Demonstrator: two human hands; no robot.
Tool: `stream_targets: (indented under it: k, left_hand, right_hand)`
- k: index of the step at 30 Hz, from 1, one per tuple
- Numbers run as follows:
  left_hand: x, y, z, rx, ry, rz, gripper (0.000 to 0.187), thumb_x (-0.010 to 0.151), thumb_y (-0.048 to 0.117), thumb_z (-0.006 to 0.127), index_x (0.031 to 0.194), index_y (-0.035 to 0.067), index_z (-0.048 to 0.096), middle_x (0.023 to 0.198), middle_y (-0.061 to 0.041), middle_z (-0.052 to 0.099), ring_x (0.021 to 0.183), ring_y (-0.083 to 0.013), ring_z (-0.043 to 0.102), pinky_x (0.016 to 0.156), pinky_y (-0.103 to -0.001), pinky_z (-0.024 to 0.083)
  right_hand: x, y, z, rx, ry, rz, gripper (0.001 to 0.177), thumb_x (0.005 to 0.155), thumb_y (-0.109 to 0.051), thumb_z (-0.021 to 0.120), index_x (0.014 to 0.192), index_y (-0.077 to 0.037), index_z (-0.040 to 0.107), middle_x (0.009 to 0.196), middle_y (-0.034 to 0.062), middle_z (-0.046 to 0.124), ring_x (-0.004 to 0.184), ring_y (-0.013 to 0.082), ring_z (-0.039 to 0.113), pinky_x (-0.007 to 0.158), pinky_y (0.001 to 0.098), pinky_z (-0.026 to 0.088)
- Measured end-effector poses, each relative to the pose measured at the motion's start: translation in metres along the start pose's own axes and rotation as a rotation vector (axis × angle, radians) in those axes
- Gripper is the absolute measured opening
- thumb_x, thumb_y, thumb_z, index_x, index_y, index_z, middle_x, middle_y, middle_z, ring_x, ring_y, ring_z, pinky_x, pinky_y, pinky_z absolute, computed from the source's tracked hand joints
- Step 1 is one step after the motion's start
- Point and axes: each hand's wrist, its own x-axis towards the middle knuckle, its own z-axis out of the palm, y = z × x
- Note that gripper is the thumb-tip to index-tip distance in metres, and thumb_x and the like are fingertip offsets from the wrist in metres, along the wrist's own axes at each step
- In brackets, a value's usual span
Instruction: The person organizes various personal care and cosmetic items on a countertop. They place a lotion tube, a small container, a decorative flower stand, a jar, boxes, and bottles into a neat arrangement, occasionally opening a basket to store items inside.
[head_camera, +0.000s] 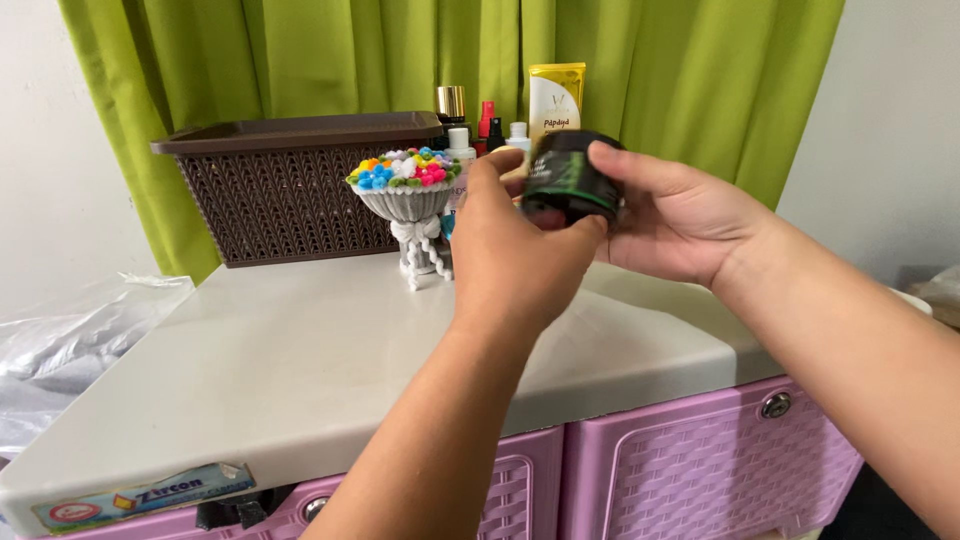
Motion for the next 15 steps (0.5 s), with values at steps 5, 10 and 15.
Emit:
stream_targets:
  k: [5, 10, 15]
  left_hand:
    - [0.009, -0.009, -0.003, -0.055, -0.082, -0.112, 0.097, 0.064, 0.032, 0.088, 0.146, 0.006, 0.043, 0.119, -0.015, 0.068, 0.105, -0.0246, 0.073, 0.087, -0.034, 0.058]
    - [0.018, -0.017, 0.003, 0.166, -0.059, -0.023, 0.089, 0.072, 0.027, 0.083, 0.148, 0.007, 0.042, 0.119, -0.020, 0.070, 0.110, -0.0313, 0.070, 0.089, -0.039, 0.055]
    - [0.026, -0.021, -0.001, 0.179, -0.237, -0.160, 0.070, 0.081, 0.026, 0.073, 0.140, 0.002, 0.044, 0.111, -0.020, 0.072, 0.104, -0.0325, 0.073, 0.083, -0.040, 0.058]
  right_hand:
    - [-0.004, -0.006, -0.006, 0.001, -0.021, 0.048, 0.043, 0.095, -0.013, 0.061, 0.135, 0.002, 0.057, 0.130, 0.0154, 0.062, 0.110, 0.0253, 0.061, 0.104, 0.0469, 0.048]
    - [0.000, -0.002, 0.000, -0.362, 0.081, -0.051, 0.045, 0.088, -0.009, 0.065, 0.133, -0.007, 0.060, 0.127, 0.0088, 0.063, 0.111, 0.0188, 0.062, 0.100, 0.0402, 0.053]
    - [0.013, 0.005, -0.003, -0.600, 0.237, -0.112, 0.045, 0.085, -0.007, 0.075, 0.128, -0.008, 0.062, 0.112, 0.0116, 0.069, 0.098, 0.0198, 0.067, 0.085, 0.0349, 0.054]
